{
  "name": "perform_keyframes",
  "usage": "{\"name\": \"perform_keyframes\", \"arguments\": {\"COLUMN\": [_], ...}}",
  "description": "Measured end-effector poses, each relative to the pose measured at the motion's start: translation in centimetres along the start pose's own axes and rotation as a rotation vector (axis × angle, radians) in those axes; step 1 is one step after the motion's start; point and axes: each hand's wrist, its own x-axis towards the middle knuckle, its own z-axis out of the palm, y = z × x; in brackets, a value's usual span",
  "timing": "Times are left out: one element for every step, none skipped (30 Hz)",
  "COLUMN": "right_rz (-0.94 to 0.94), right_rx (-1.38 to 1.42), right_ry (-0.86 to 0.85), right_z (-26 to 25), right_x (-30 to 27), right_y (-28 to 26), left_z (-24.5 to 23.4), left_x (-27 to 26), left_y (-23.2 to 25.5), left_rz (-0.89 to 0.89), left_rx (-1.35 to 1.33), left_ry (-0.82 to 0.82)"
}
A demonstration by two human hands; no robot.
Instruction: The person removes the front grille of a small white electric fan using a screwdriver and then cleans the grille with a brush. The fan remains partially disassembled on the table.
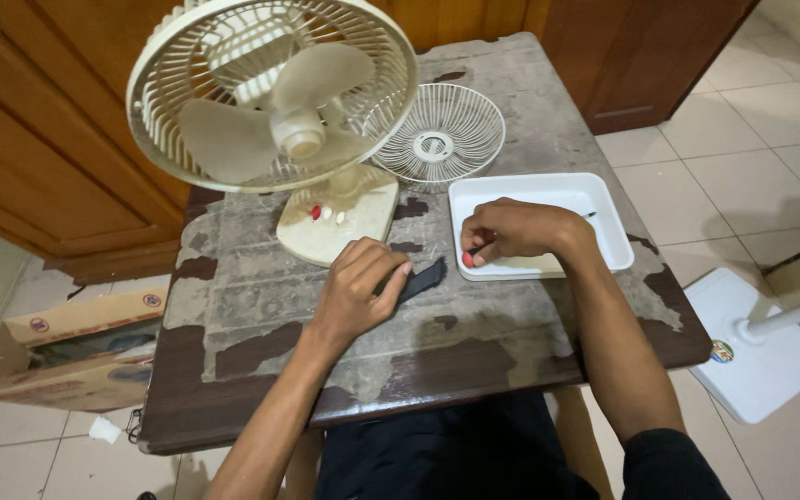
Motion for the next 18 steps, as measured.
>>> {"name": "perform_keyframes", "arguments": {"right_rz": [-0.003,-0.005,-0.026,-0.046,-0.066,-0.163,-0.261,-0.359,-0.410,-0.464,-0.518,-0.463,-0.408,-0.348,-0.363,-0.380,-0.397,-0.438], "right_rx": [-0.002,-0.006,0.045,0.096,0.148,0.095,0.044,-0.008,0.051,0.110,0.170,0.183,0.195,0.212,0.212,0.212,0.213,0.163], "right_ry": [0.015,0.028,0.061,0.094,0.126,0.228,0.328,0.428,0.493,0.555,0.617,0.656,0.694,0.728,0.805,0.885,0.966,1.018], "right_z": [-0.1,-0.2,-0.3,-0.4,-0.5,-0.5,-0.4,-0.3,0.1,0.5,0.9,1.2,1.3,1.6,1.7,1.6,1.3,1.0], "right_x": [-0.2,-0.3,-0.4,-0.5,-0.6,-0.5,-0.5,-0.4,0.0,0.4,0.8,1.1,1.3,1.4,1.4,1.5,1.4,1.4], "right_y": [-0.1,-0.2,-0.4,-0.5,-0.8,-1.2,-1.7,-2.4,-3.3,-4.4,-5.5,-6.7,-7.8,-8.9,-9.9,-10.9,-11.7,-12.4], "left_z": [-0.1,-0.1,-0.2,-0.3,-0.4,-0.6,-0.8,-1.0,-1.3,-1.6,-1.9,-2.3,-2.7,-3.1,-3.5,-4.0,-4.6,-5.1], "left_x": [0.0,0.0,0.0,-0.1,-0.1,-0.1,-0.1,-0.1,-0.1,-0.1,-0.1,0.0,0.1,0.0,0.0,0.2,0.4,0.8], "left_y": [-0.1,-0.2,-0.3,-0.3,-0.4,-0.5,-0.6,-0.7,-0.8,-0.8,-0.9,-1.0,-1.1,-1.1,-1.0,-1.1,-1.0,-1.0], "left_rz": [0.001,0.000,0.000,-0.010,-0.020,-0.030,-0.030,-0.030,-0.029,-0.032,-0.034,-0.035,-0.025,-0.020,-0.015,-0.005,0.004,0.016], "left_rx": [0.002,0.004,0.006,0.004,0.002,0.002,0.007,0.011,0.016,0.029,0.043,0.059,0.090,0.120,0.150,0.195,0.241,0.284], "left_ry": [0.008,0.018,0.028,0.050,0.073,0.097,0.122,0.147,0.173,0.215,0.257,0.303,0.354,0.401,0.448,0.483,0.518,0.550]}}
